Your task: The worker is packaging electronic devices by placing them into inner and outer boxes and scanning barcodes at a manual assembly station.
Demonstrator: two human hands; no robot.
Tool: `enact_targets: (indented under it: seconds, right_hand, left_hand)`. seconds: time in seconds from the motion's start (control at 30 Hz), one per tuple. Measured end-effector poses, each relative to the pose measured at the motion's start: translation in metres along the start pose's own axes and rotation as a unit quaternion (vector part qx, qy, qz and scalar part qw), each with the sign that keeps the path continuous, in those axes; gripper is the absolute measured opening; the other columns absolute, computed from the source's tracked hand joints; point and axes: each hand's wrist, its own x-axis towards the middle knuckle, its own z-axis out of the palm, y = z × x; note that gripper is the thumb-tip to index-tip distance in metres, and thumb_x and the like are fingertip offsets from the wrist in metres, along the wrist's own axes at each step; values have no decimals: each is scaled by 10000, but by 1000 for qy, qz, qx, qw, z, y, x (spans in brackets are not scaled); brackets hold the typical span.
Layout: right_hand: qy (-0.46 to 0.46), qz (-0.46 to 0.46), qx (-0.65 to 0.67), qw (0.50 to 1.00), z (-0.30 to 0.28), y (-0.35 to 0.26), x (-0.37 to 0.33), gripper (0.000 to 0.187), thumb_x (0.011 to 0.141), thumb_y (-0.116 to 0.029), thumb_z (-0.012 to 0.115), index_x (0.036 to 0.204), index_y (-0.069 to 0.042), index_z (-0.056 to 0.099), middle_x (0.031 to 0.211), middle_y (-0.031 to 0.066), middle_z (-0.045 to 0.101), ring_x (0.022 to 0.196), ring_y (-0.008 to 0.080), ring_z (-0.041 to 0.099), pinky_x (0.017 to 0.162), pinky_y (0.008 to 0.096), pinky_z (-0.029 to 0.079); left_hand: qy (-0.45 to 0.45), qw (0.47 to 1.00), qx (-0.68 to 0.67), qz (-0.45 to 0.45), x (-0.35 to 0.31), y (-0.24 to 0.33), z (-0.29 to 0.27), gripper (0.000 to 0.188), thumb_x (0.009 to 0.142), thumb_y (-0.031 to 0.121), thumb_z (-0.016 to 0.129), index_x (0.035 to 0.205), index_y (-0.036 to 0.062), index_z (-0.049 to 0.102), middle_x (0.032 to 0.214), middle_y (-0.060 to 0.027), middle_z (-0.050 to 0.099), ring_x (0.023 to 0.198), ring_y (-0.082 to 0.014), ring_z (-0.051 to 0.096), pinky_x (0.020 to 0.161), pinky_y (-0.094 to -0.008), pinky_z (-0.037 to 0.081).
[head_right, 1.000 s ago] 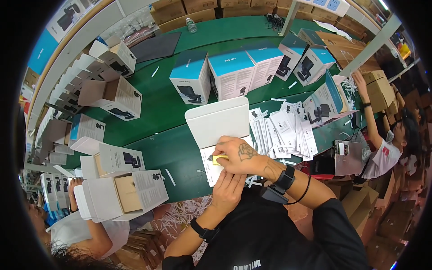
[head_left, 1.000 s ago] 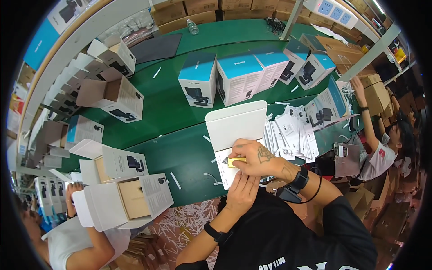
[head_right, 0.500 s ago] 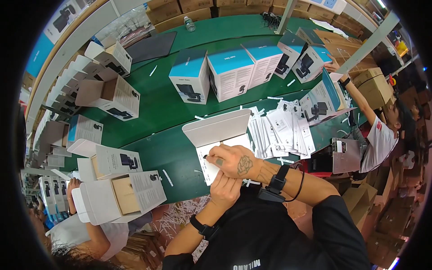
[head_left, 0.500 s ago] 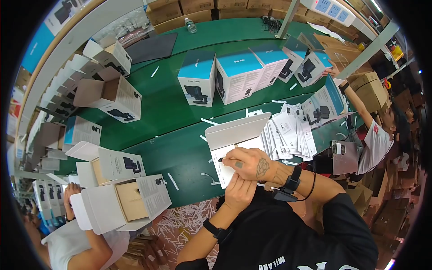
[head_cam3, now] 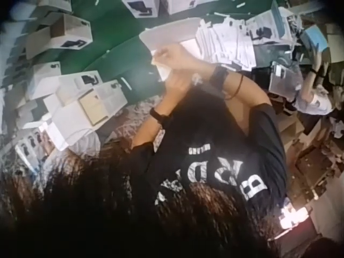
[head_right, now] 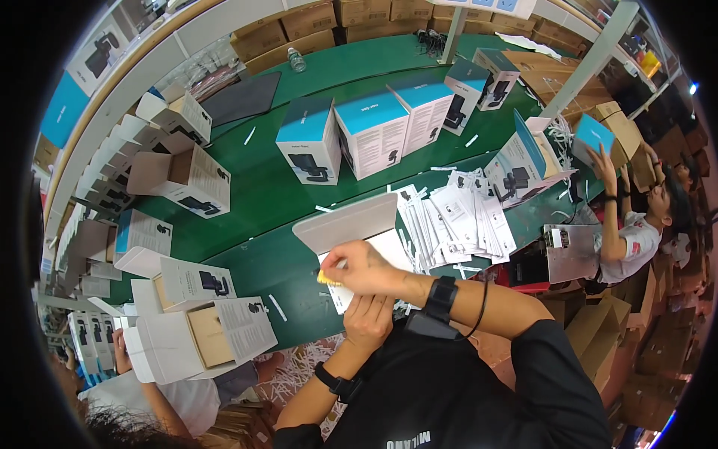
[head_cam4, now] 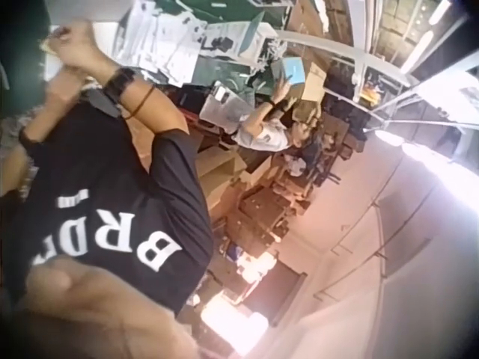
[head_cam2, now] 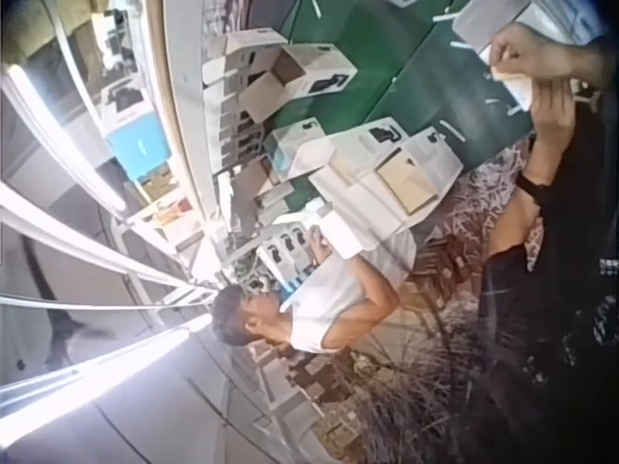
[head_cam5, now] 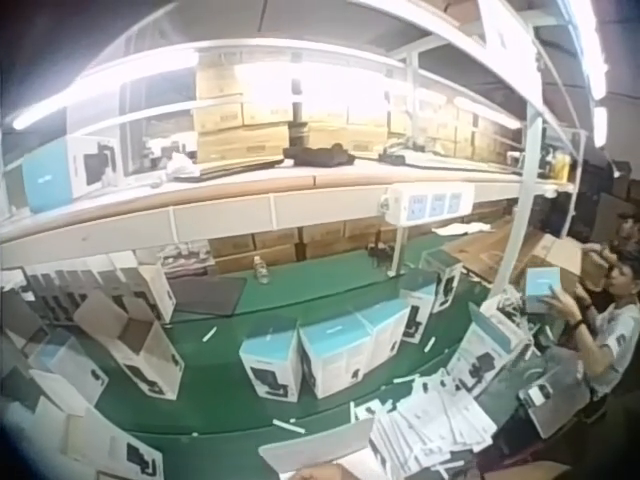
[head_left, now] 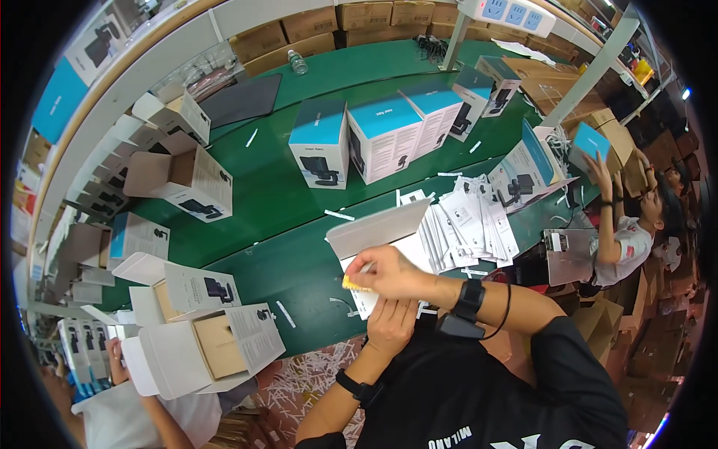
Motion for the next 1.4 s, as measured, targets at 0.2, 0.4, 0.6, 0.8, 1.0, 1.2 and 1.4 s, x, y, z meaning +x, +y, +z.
enact_targets:
  seconds: [0.2, 0.4, 0.6, 0.8, 1.0, 1.2, 1.4]
  right_hand:
    - [124, -208, -280, 929, -5, -10, -9, 276, 864, -283, 704, 981, -34, 687, 898, 168, 702, 856, 381, 694, 794, 454, 556]
    - [85, -116, -328, 934, 9, -7, 4, 315, 842, -310, 703, 946, -15, 664, 872, 215, 699, 821, 421, 678, 774, 510, 546]
    - [88, -164, -225, 956, 11, 4, -4, 227, 861, -207, 709, 911, 0, 630, 783, 146, 679, 741, 282, 690, 690, 417, 549]
    - [353, -128, -124, 919, -78, 30, -68, 259, 873, -72, 743, 1083, -7, 607, 805, 25, 650, 694, 97, 606, 637, 277, 507]
    - [338, -245, -250, 874, -115, -40, -28, 289, 927, -143, 705, 1174, 5, 677, 877, 85, 720, 721, 142, 643, 659, 306, 516]
    - [124, -279, -397, 866, -81, -88, -26, 323, 947, -325, 584, 849, -38, 695, 792, 145, 676, 671, 322, 666, 634, 410, 522]
    - [52, -269, -432, 859, -37, -75, -92, 198, 897, -196, 600, 911, -26, 699, 811, 128, 671, 667, 298, 675, 582, 405, 527]
  left_hand:
    - [3, 1000, -5, 2, 2, 0, -2, 243, 747, 33, 702, 980, -5, 757, 947, -133, 726, 896, -290, 704, 835, -393, 555]
    - [1, 1000, -5, 10, 6, -2, -6, 201, 772, 37, 700, 964, -9, 738, 973, -130, 721, 891, -290, 697, 806, -373, 551]
    - [-25, 1000, -1, -10, -5, -3, -9, 185, 795, 59, 696, 965, -7, 732, 1016, -147, 712, 996, -319, 693, 845, -390, 545]
    - [-92, 995, 1, -38, 10, 2, -30, 329, 868, 132, 649, 1152, -21, 713, 1292, -177, 663, 1251, -324, 609, 1068, -426, 470]
    - [-109, 991, -52, -53, 19, -7, -47, 393, 812, 203, 727, 1121, -38, 715, 1294, -181, 676, 1222, -367, 634, 1036, -447, 502]
    - [-83, 926, -299, -214, 22, -45, -69, 395, 861, 227, 725, 1164, -24, 690, 1224, -177, 708, 1101, -312, 699, 975, -418, 534]
    - [84, 701, -580, -407, 20, -45, -69, 357, 938, 140, 654, 1250, -31, 620, 1193, -128, 699, 1000, -263, 708, 916, -378, 551]
